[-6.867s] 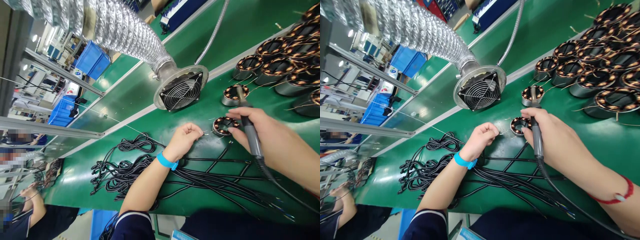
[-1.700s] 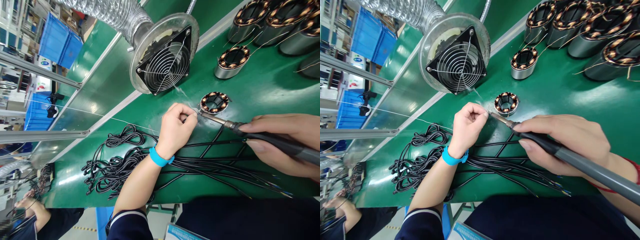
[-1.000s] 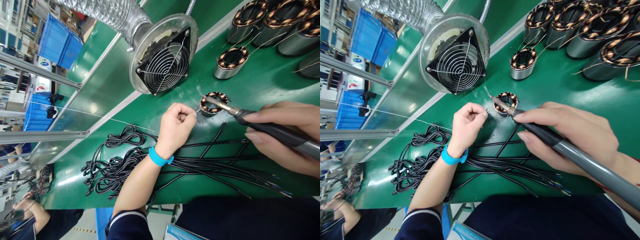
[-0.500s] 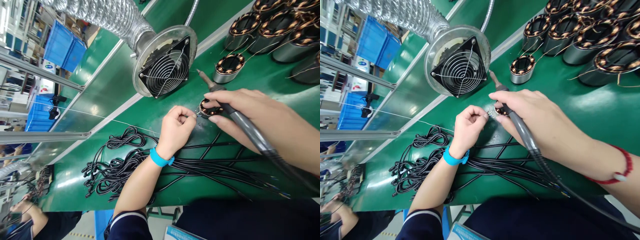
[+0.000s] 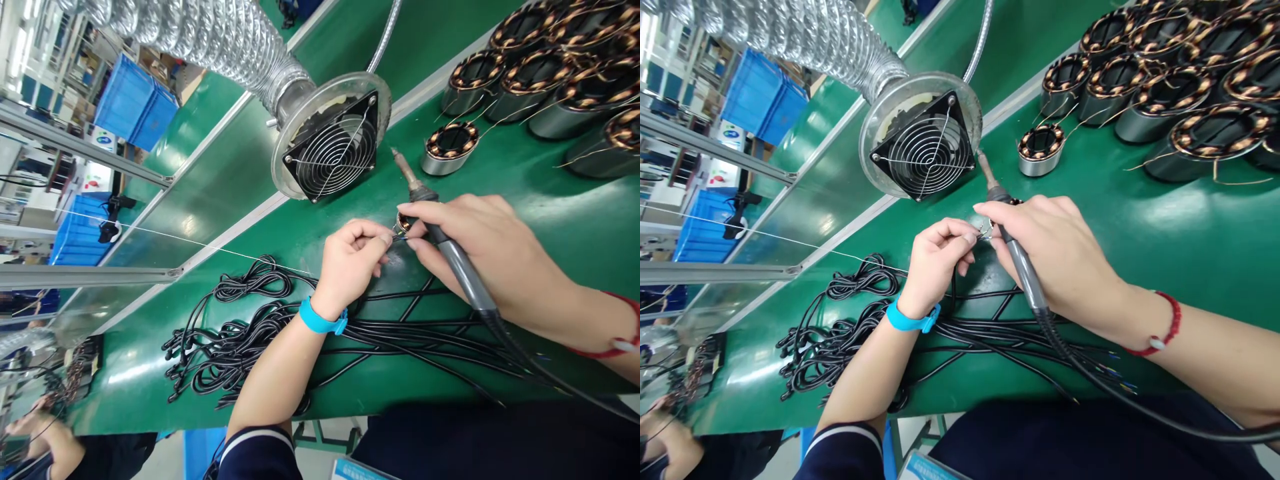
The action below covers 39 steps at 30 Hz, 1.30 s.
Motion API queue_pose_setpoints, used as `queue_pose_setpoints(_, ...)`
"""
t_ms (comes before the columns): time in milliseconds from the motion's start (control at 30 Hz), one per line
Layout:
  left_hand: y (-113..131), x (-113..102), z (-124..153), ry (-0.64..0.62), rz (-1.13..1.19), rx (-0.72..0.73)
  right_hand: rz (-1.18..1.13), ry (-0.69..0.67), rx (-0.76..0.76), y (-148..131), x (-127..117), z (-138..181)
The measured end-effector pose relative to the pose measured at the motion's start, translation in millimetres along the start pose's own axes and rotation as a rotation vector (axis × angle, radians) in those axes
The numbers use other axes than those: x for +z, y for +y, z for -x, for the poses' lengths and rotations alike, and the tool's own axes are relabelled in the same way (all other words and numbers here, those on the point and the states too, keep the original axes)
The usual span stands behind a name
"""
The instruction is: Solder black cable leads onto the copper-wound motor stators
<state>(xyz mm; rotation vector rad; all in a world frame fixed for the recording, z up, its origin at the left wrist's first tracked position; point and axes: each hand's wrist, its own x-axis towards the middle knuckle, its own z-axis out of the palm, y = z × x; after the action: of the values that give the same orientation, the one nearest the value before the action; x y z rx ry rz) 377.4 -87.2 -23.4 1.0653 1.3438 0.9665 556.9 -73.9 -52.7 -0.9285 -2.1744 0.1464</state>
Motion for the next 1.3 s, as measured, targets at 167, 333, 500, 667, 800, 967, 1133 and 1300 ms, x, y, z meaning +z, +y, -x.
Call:
queue_pose_setpoints(167, -16, -4, 0, 0.066, -0.313, 0.573, -0.156, 0.035, 0.106, 0, 1, 0)
queue_pose_setpoints(333, -20, -3, -1, 0.073, -0.664, 0.948, -0.253, 0.029, 0.184, -1, 2, 0)
queue_pose_setpoints(500, -19, -3, 0, 0.075, -0.813, 1.009, -0.312, 0.045, 0.24, -1, 4, 1)
queue_pose_setpoints(667, -20, -4, -1, 0.094, -0.822, 1.048, -0.311, 0.005, 0.264, 2, 3, 0)
queue_pose_setpoints(800, -18, -5, -1, 0.099, -0.743, 0.923, -0.2, -0.024, 0.047, 11, 2, -1)
queue_pose_setpoints(967, -15, -5, -1, 0.09, -0.612, 0.569, -0.249, -0.103, -0.043, 28, -4, 2)
queue_pose_setpoints(1133, -13, -3, -2, 0.085, -0.496, 0.432, -0.272, -0.118, -0.105, 38, -14, 2)
queue_pose_setpoints(1300, -11, -1, -2, 0.084, -0.408, 0.302, -0.228, -0.102, -0.026, 32, -6, -8)
